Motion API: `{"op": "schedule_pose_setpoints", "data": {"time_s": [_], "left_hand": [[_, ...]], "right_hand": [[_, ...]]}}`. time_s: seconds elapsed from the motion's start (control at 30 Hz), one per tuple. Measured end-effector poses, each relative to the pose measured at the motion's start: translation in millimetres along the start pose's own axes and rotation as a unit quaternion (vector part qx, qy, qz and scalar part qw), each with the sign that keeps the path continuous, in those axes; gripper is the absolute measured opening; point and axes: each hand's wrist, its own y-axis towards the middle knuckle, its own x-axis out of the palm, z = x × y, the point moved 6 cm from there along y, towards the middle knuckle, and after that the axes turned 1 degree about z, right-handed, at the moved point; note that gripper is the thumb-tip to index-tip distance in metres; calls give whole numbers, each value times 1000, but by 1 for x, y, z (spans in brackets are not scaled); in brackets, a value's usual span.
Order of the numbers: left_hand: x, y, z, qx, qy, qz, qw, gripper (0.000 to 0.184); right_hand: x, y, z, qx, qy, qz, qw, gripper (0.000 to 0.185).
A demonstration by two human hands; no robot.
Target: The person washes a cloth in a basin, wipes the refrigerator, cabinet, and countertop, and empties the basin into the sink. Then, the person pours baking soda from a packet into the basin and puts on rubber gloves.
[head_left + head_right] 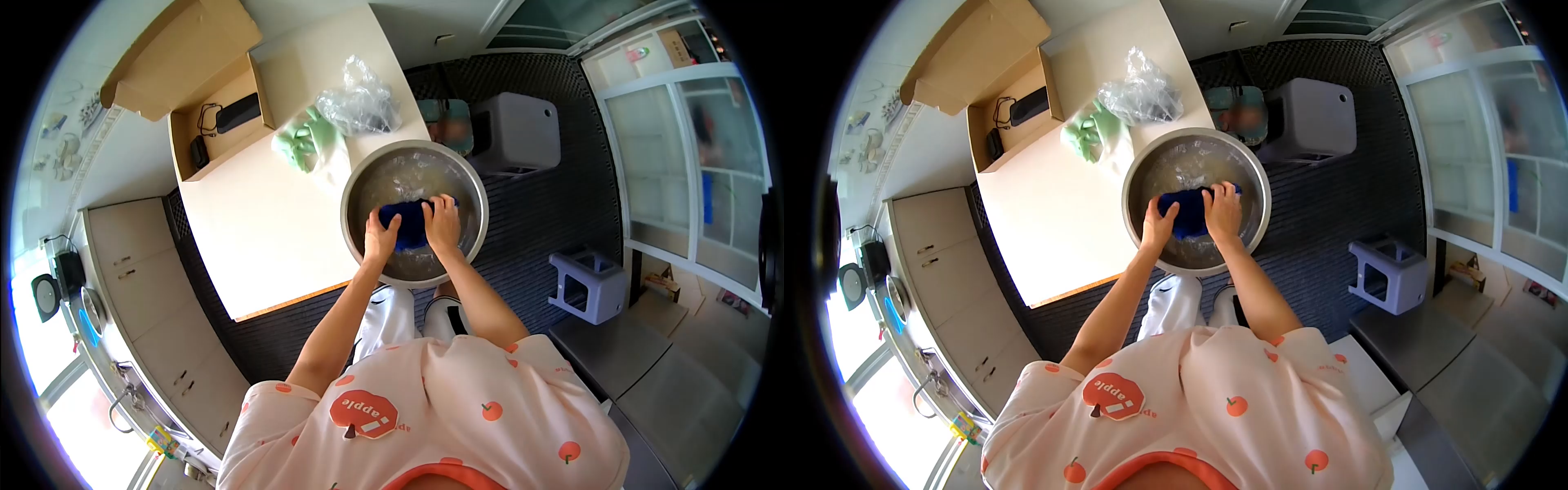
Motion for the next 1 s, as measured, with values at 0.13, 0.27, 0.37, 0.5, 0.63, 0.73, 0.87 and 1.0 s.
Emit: {"op": "schedule_pose_setpoints", "data": {"time_s": [0.13,0.27,0.37,0.5,0.63,0.73,0.87,1.0], "left_hand": [[12,-8,3,196,313,2,929,68],[35,9,-18,213,449,-65,865,61],[45,21,-31,232,441,-77,864,48],[31,28,-16,149,258,-35,954,41],[26,13,-31,-42,134,37,989,48],[38,5,-37,-224,10,-52,973,53],[64,14,-46,-409,-263,-208,849,60],[61,15,-36,-358,-346,-274,823,55]], "right_hand": [[14,-20,0,-39,-116,-89,988,59],[38,-21,9,-72,-200,-172,962,68],[41,-16,9,-57,-197,-214,955,70],[41,-18,16,-5,-82,-140,987,69],[31,-29,15,200,129,-70,969,74],[36,-35,16,306,239,-153,909,70],[-3,-48,-18,202,357,-187,893,50],[-70,-47,-61,36,355,-186,915,38]]}}
